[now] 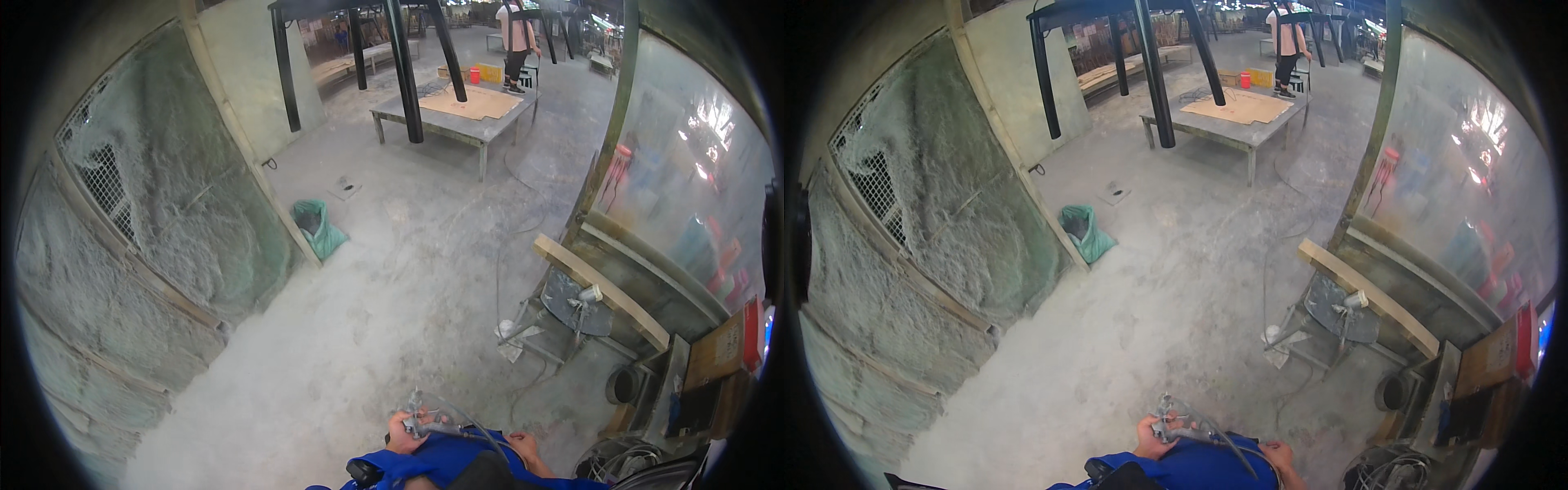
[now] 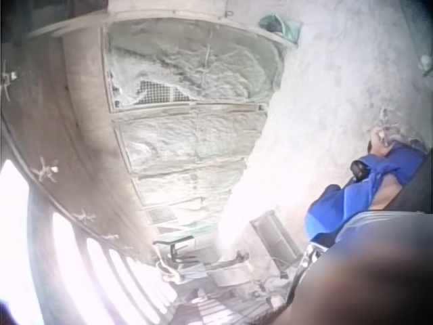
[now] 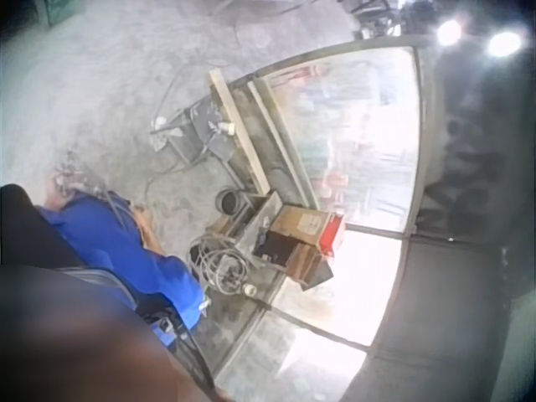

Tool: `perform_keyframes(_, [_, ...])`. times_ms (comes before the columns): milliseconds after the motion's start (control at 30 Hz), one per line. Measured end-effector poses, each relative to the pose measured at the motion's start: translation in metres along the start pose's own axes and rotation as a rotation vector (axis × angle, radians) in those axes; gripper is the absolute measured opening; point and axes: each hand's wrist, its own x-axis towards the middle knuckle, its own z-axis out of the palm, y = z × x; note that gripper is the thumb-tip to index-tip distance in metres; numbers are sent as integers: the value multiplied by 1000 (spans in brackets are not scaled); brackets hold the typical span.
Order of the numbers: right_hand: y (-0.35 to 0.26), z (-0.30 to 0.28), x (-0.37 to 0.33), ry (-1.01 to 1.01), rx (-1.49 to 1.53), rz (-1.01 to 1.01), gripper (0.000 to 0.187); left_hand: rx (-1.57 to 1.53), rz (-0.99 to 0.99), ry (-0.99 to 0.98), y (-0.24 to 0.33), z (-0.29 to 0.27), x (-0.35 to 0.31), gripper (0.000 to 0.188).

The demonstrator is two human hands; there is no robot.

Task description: The person spray paints a black chair using a spray gun, holding the chair with one hand and applying paint with the other. The person rotates the chair to cover different sides and legs, then briefly adjusts the camera before resuming painting.

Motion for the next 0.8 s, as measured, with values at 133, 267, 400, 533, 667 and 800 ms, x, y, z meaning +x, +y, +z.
perform_keyframes(133, [13,3,19,-127,160,-30,52,-35,38,22,-1,-8,3,35])
perform_keyframes(267, [22,8,29,-183,317,11,46,-73,43,21,-5,1,5,36])
perform_keyframes(400, [30,14,32,-145,383,20,41,-20,132,29,-11,19,0,38])
perform_keyframes(533, [36,19,35,-107,425,-26,41,14,134,94,-11,26,-4,41])
perform_keyframes(667, [41,21,40,-129,470,-32,44,-36,17,-13,-7,17,-3,39])
perform_keyframes(800, [46,21,47,-208,525,10,43,28,76,38,-5,10,0,33])
